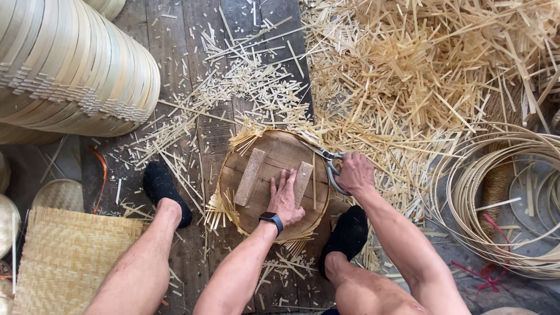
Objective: The person assembles a circular bamboo frame onto a woven mat, uses a wooden mold to press the components together, and trims the excess mat edges using shears.
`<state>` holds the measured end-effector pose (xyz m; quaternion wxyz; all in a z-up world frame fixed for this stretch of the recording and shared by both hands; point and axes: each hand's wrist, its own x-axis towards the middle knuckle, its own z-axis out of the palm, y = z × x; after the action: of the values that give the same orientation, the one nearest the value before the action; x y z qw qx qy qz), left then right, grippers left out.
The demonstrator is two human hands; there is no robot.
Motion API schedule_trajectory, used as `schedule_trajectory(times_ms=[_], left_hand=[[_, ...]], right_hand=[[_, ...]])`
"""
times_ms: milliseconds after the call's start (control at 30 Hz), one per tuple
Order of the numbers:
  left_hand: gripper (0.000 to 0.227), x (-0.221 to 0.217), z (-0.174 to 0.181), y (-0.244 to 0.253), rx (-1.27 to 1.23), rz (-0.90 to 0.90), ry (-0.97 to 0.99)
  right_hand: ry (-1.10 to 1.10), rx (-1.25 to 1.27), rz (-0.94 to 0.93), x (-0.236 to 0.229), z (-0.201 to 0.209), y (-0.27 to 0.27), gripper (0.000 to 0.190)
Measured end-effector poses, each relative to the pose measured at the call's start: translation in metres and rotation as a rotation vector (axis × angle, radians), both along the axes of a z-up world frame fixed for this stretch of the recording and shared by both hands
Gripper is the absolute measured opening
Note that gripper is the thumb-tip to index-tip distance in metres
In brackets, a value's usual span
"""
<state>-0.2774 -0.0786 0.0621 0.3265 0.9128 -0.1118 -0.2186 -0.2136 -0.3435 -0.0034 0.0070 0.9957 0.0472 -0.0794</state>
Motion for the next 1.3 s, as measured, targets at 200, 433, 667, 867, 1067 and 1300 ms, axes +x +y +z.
schedule_trajectory(times_ms=[200, 433, 667, 867, 1067, 1300], left_hand=[[0.115, -0.001, -0.001, 0.020, 0.089, -0.208, 0.065], [0.117, 0.003, 0.003, 0.019, 0.070, -0.225, 0.087], [0.112, 0.000, 0.007, 0.030, 0.185, -0.335, 0.039], [0.105, -0.003, -0.004, 0.023, 0.142, -0.291, 0.058], [0.102, -0.002, 0.002, 0.037, 0.225, -0.411, 0.071], [0.107, -0.003, -0.004, 0.045, 0.219, -0.499, 0.101]], right_hand=[[0.174, 0.029, -0.015, -0.029, 0.007, -0.043, 0.057], [-0.333, -0.104, 0.159, 0.015, -0.004, 0.000, 0.065], [0.126, 0.017, 0.015, -0.025, -0.001, -0.050, 0.038], [-0.293, -0.050, 0.161, 0.010, 0.006, -0.002, 0.059], [0.217, 0.064, -0.039, -0.001, 0.004, -0.027, 0.045], [-0.012, 0.016, 0.061, -0.009, 0.013, -0.015, 0.055]])
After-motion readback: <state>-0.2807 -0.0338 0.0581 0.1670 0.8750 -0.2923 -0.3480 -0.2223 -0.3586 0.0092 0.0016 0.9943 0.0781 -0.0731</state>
